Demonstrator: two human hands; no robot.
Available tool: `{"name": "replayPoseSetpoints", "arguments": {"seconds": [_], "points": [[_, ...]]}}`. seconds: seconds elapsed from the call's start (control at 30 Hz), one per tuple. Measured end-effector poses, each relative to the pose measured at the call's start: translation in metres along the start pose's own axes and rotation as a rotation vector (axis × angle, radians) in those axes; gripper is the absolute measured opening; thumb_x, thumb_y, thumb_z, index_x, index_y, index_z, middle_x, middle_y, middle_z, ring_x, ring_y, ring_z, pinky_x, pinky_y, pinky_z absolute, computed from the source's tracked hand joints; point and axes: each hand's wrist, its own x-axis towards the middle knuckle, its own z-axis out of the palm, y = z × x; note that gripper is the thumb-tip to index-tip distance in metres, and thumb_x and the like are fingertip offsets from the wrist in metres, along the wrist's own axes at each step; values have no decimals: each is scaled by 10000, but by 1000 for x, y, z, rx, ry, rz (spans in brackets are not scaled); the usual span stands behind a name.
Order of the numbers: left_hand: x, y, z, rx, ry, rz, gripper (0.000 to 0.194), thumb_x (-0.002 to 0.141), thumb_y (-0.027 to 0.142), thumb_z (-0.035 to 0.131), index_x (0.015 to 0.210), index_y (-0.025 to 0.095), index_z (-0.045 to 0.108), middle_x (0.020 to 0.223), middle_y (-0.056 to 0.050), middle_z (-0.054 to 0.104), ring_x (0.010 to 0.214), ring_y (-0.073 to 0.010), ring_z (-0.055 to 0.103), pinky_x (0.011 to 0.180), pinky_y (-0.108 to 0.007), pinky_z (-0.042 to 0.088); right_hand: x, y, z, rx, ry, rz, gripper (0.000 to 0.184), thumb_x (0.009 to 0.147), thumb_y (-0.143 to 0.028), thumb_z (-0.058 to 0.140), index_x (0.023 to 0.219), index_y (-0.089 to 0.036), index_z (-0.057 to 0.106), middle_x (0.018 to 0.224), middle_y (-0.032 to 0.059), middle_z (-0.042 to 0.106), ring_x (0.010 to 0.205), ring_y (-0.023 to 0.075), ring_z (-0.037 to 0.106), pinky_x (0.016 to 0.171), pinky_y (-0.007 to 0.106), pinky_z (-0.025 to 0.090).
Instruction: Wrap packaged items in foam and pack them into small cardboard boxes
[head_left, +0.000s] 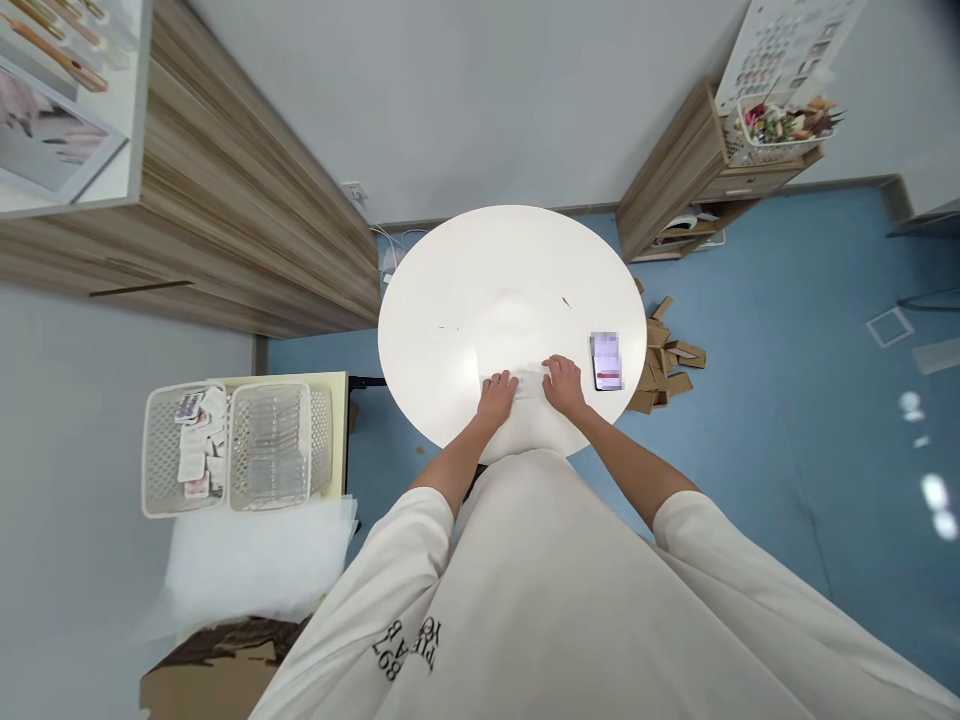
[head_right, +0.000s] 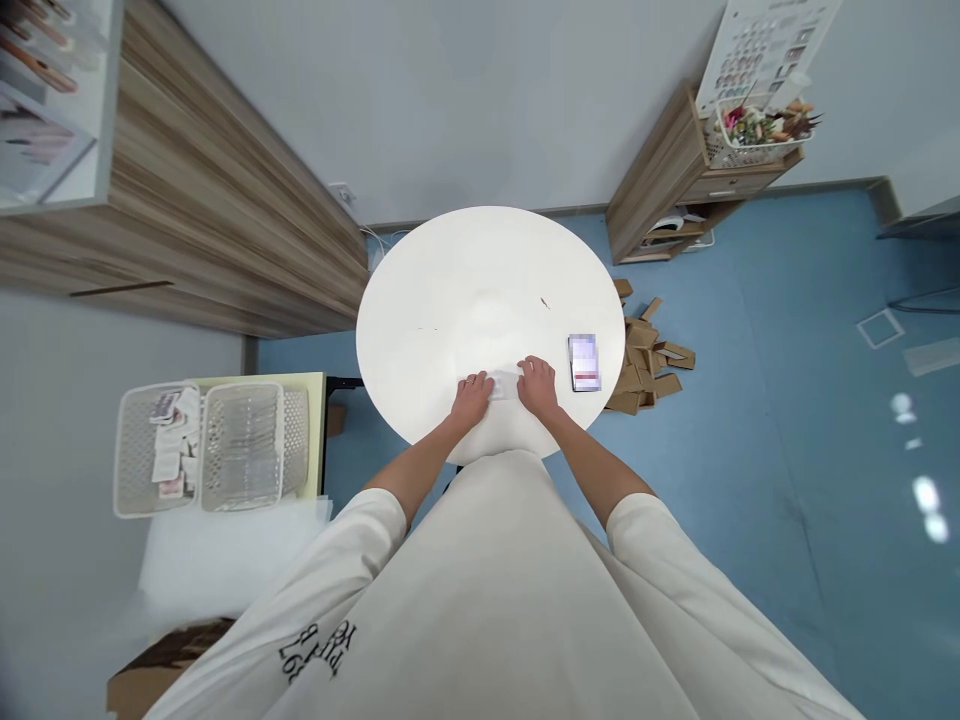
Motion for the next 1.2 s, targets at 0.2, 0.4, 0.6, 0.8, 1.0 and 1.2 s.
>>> {"name": "replayPoseSetpoints", "arguments": {"seconds": [0.2, 0.4, 0.6, 0.8, 1.0, 1.2], "points": [[-2, 1, -9, -16, -39, 23, 437, 818, 105, 549, 1244, 197, 511, 1321, -140, 534, 1240, -311, 468, 1018, -464, 356, -27, -11, 2, -66, -196, -318, 454, 912, -90, 438, 1324, -193, 598, 1387, 135, 557, 1273, 296, 449, 1087, 441, 284], [-41, 3, -8, -40, -111, 9, 450, 789, 207, 646, 1219, 219, 510, 1271, -113, 569, 1203, -300, 486, 1002, -437, 372, -49, -33, 31, -85, -307, -369, 533, 890, -164, 539, 1419, -205, 501, 1514, 127, 475, 1346, 292, 431, 1082, 436, 311], [-62, 3, -8, -76, -135, -13, 441, 776, 238, 671, 1188, 202, 515, 1231, -109, 598, 1183, -291, 523, 989, -429, 403, -59, -44, 37, -118, -343, -407, 509, 843, -163, 605, 1343, -205, 520, 1450, 129, 527, 1304, 282, 481, 1072, 418, 326], [-59, -1, -16, -136, -136, -37, 398, 791, 269, 657, 1172, 225, 552, 1338, -105, 533, 1189, -279, 560, 1009, -410, 425, -47, -54, 25, -111, -380, -363, 364, 826, -143, 596, 1186, -184, 553, 1172, 108, 670, 1118, 254, 585, 972, 358, 375], [-63, -6, -17, -188, -59, -28, 365, 942, 283, 461, 1298, 227, 515, 1242, -101, 592, 1165, -249, 590, 1084, -425, 373, -27, -53, 12, -60, -457, -358, 271, 936, -233, 542, 1202, -181, 563, 1060, 92, 699, 952, 232, 628, 802, 303, 413], [-55, -6, -24, -96, 107, -53, 497, 919, 149, 424, 1413, 207, 431, 1460, -137, 498, 1426, -272, 373, 1187, -506, 200, 1, -54, 13, -122, -332, -379, 310, 1014, -222, 398, 1241, -181, 606, 1272, 145, 608, 1138, 271, 550, 944, 382, 394]]}}
